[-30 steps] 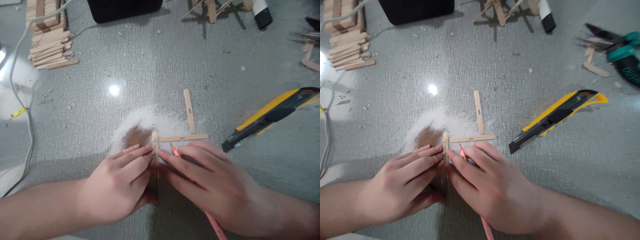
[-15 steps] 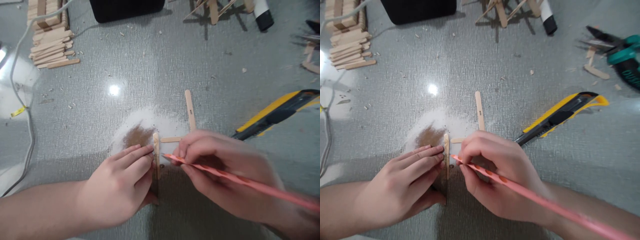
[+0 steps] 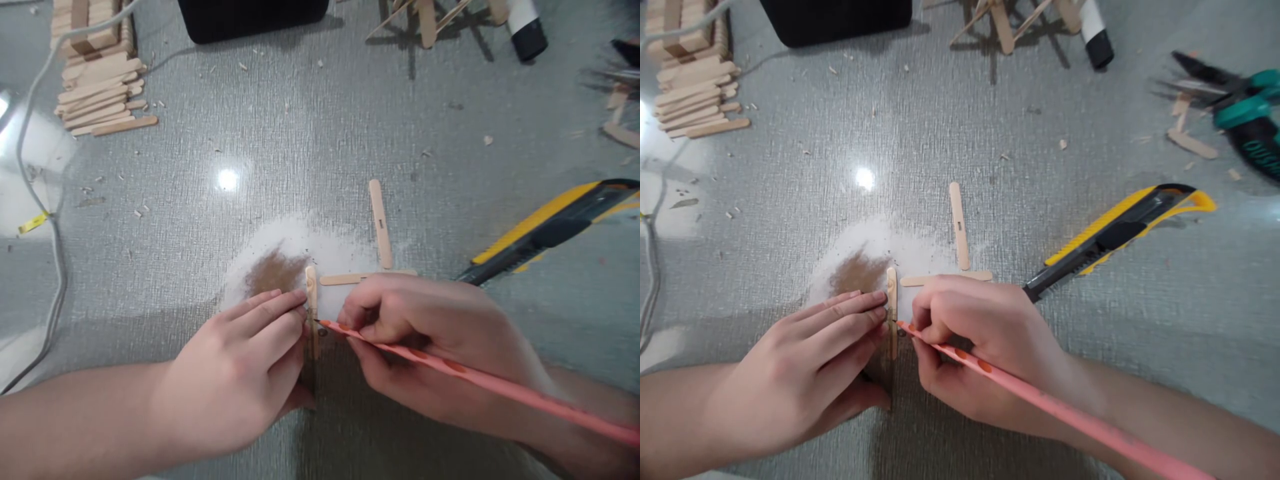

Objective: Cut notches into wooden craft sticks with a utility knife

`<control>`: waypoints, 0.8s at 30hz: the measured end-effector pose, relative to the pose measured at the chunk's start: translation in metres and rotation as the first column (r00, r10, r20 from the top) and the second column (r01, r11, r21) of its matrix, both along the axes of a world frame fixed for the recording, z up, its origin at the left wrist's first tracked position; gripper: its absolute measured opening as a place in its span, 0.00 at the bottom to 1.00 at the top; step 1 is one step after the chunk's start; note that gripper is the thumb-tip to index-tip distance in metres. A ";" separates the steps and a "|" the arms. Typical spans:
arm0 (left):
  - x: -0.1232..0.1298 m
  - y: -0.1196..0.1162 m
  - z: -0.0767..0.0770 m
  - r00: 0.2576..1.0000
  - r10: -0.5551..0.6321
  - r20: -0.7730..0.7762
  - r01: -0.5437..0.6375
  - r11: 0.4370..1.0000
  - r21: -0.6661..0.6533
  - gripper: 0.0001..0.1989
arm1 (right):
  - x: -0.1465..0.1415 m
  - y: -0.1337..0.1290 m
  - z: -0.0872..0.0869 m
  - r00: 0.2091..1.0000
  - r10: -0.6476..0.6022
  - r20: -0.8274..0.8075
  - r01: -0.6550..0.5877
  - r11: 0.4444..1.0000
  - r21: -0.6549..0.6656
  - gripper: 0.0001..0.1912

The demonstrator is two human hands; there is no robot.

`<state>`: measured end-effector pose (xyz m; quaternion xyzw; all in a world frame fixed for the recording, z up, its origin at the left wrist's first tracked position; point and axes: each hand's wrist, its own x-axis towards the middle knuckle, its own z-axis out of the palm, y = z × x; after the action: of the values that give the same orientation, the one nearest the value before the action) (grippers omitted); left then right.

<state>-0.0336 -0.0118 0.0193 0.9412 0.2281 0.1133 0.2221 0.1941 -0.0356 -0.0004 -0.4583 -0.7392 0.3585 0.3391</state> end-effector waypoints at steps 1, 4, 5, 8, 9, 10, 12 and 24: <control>0.000 0.000 0.000 1.000 0.001 -0.001 -0.001 1.000 -0.002 0.16 | 0.000 0.000 0.000 1.000 0.004 0.005 -0.004 1.000 0.003 0.13; -0.001 0.000 0.000 1.000 -0.001 -0.002 0.001 1.000 -0.004 0.16 | 0.000 0.000 0.000 1.000 0.003 0.016 -0.004 1.000 0.017 0.13; -0.001 0.000 0.001 1.000 -0.001 -0.005 0.001 1.000 -0.004 0.16 | 0.000 0.000 0.001 1.000 0.003 0.016 -0.003 1.000 0.019 0.13; -0.001 -0.001 0.000 1.000 0.000 -0.009 0.000 1.000 -0.007 0.16 | 0.001 0.001 0.001 1.000 0.005 0.020 -0.006 1.000 0.025 0.13; -0.001 -0.001 0.000 1.000 -0.001 -0.009 0.000 1.000 -0.006 0.15 | 0.001 0.001 0.001 1.000 0.008 0.020 -0.008 1.000 0.027 0.13; -0.001 -0.001 0.000 1.000 -0.002 -0.005 0.002 1.000 -0.004 0.15 | 0.001 0.001 0.001 1.000 0.011 0.021 -0.011 1.000 0.024 0.12; 0.000 -0.001 -0.001 1.000 0.000 0.003 0.000 1.000 0.001 0.16 | 0.001 0.001 0.000 1.000 0.010 0.017 -0.010 1.000 0.021 0.12; -0.001 0.001 0.000 1.000 -0.002 -0.008 0.002 1.000 -0.008 0.16 | 0.000 0.000 0.002 0.999 0.010 0.037 -0.011 0.999 0.039 0.12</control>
<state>-0.0349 -0.0112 0.0188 0.9410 0.2286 0.1084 0.2247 0.1945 -0.0354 0.0014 -0.4541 -0.7546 0.3373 0.3325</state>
